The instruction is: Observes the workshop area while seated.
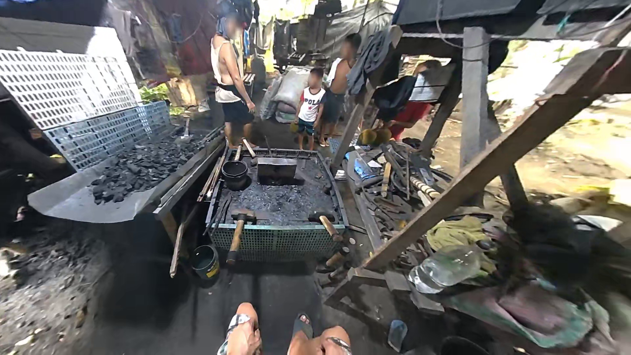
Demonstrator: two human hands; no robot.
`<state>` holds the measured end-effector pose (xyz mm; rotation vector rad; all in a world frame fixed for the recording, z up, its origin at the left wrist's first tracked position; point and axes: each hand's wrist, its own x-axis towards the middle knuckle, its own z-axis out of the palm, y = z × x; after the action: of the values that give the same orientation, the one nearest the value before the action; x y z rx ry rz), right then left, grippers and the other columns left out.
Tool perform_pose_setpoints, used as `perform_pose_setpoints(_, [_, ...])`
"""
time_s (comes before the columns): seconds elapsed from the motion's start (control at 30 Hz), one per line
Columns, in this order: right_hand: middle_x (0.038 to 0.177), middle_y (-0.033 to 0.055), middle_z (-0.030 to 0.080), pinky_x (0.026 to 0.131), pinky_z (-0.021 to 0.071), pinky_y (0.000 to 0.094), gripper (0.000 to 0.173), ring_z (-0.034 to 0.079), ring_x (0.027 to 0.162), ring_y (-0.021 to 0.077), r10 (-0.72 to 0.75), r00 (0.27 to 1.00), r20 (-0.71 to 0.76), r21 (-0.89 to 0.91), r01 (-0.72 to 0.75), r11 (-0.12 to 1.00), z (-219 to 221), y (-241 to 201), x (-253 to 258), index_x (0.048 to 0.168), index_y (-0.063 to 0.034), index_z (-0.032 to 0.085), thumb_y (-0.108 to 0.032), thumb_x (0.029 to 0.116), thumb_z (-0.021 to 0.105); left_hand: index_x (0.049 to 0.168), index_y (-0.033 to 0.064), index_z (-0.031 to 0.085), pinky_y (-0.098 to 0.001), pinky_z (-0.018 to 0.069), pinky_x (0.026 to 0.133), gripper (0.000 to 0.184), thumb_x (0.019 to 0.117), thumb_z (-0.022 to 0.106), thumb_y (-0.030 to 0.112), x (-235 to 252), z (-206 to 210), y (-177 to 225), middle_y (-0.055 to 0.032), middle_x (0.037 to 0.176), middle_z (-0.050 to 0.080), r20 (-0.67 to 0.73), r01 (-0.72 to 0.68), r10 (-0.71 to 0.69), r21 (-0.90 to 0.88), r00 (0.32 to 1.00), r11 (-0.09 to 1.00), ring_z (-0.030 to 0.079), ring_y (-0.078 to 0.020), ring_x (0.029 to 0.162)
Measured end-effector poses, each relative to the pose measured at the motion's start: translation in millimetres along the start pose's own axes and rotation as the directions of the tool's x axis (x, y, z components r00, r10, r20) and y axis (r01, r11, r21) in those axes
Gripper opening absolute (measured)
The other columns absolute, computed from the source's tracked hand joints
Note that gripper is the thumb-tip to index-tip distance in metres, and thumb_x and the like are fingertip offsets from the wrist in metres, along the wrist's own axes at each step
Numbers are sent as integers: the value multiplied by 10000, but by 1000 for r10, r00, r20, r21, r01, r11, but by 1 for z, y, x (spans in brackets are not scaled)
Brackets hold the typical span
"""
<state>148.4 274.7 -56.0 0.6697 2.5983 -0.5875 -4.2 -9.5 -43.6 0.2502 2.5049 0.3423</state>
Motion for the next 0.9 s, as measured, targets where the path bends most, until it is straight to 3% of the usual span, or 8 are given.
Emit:
perform_pose_setpoints(0.6, [1152, 38, 765, 928, 560, 587, 454, 717, 1111, 254, 18, 1000, 8, 56, -18, 998, 4, 9, 5, 1107, -234, 771, -530, 974, 453, 1175, 273, 709, -620, 575, 863, 413, 930, 511, 540, 3, 0, 1, -61, 1106, 761, 3, -7, 6, 34, 1000, 999, 727, -299, 1048])
perform_pose_setpoints(0.9, [1171, 79, 756, 927, 556, 607, 487, 711, 1119, 294, 25, 999, 29, 47, -27, 999, 0, 4, 3, 1121, -197, 764, -532, 983, 439, 1174, 280, 719, -635, 569, 862, 411, 933, 511, 541, 1, 1, 1, -59, 1101, 763, -16, -8, 9, 25, 1000, 1000, 725, -308, 1049])
